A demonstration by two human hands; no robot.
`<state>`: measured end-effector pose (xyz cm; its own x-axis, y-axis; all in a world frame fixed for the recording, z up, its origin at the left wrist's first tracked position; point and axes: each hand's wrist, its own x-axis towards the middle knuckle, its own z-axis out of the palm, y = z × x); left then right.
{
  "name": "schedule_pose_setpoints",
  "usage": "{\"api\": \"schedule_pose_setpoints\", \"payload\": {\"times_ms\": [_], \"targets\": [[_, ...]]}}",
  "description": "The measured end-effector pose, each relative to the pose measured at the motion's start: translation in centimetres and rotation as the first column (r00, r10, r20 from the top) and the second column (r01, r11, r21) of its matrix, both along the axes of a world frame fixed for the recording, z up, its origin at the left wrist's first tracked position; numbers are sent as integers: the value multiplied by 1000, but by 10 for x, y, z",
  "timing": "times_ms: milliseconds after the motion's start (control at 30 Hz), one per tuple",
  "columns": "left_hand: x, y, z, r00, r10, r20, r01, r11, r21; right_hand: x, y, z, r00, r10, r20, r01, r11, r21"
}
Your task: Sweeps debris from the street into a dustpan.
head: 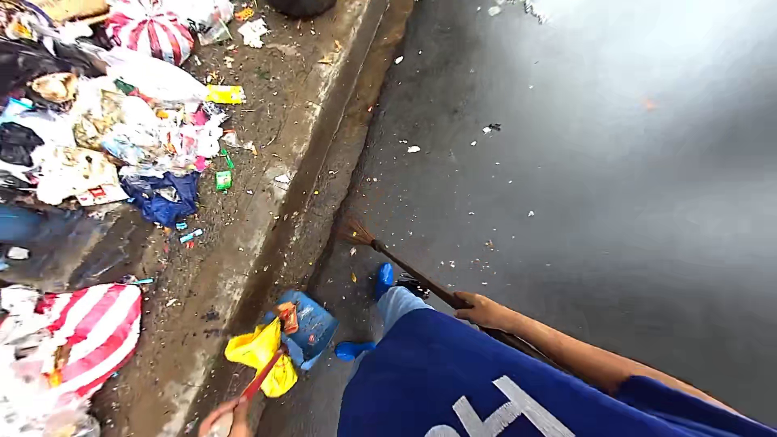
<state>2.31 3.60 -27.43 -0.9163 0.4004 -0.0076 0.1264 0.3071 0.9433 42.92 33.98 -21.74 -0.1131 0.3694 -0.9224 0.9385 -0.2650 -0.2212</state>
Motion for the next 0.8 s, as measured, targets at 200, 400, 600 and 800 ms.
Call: {"api": "schedule_pose_setpoints", "payload": {"times_ms": [200,400,600,800], "targets": [[6,198,31,983,-153,-104,154,988,-6,79,150,-62,995,-81,54,74,989,125],[29,398,56,970,-222,-103,220,975,-29,243,222,-38,981,-187,54,142,877,459],[36,587,31,914,-392,-106,398,916,45,300,296,51,896,-378,235,120,715,689],[75,778,9,871,-484,-85,488,872,34,209,377,-1,724,-570,388,313,773,551]]}}
